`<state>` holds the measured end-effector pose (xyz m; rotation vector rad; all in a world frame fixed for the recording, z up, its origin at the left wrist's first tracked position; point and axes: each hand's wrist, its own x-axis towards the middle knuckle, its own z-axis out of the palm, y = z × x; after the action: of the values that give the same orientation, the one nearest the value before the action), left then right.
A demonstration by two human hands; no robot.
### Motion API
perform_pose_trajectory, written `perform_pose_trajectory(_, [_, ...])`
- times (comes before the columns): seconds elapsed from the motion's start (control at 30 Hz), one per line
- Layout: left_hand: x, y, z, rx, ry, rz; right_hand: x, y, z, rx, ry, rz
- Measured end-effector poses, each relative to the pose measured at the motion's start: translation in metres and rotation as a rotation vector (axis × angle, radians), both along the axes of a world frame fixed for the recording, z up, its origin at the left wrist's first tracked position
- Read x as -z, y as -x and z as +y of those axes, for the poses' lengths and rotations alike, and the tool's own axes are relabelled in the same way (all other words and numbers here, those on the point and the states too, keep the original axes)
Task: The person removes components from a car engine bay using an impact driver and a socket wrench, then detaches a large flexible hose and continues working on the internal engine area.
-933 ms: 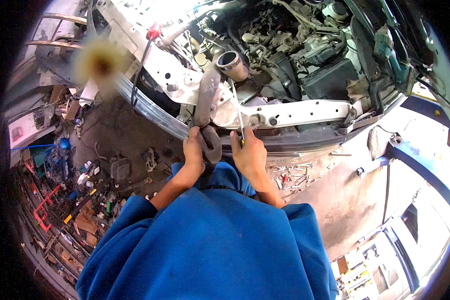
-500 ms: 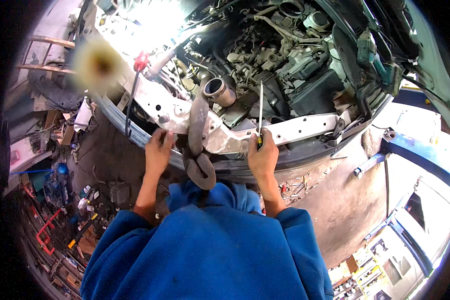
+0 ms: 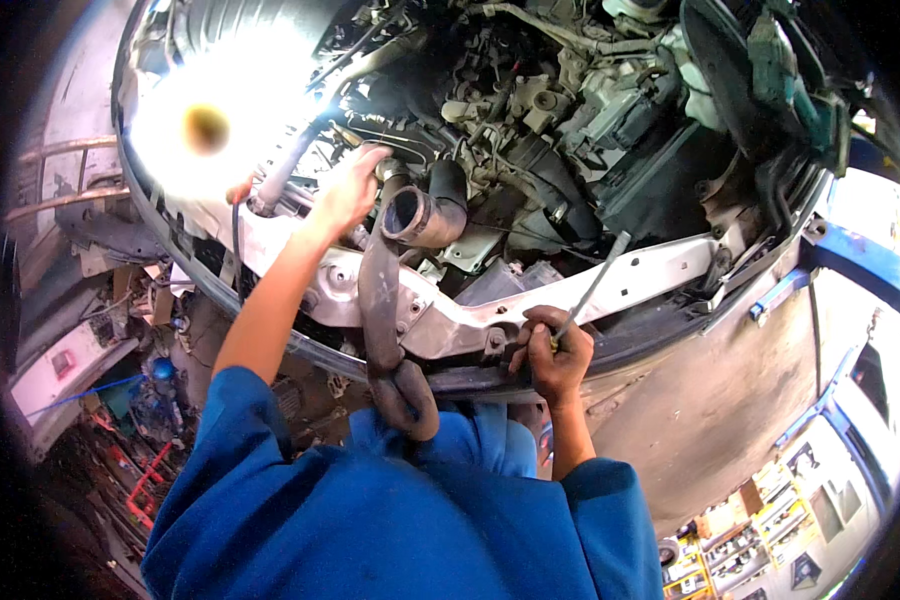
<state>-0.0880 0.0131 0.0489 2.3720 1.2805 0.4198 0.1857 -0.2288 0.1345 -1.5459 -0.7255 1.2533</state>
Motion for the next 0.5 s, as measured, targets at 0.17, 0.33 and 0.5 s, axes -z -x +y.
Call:
perform_pose_trajectory(0.17, [0.055, -0.030, 0.090, 0.213, 0.325, 0.901, 0.003, -0.002, -0.003, 0.039, -0.037, 0.049])
perform_pose_trajectory(0.33, [0.103, -0.017, 0.111, 0.129, 0.493, 1.073, -0.002, -0.004, 0.001, 0.044, -0.021, 0.059])
perform_pose_trajectory(0.5, [0.136, 0.012, 0.106, 0.211, 0.409, 1.128, 0.003, -0.002, -0.002, 0.075, -0.069, 0.090])
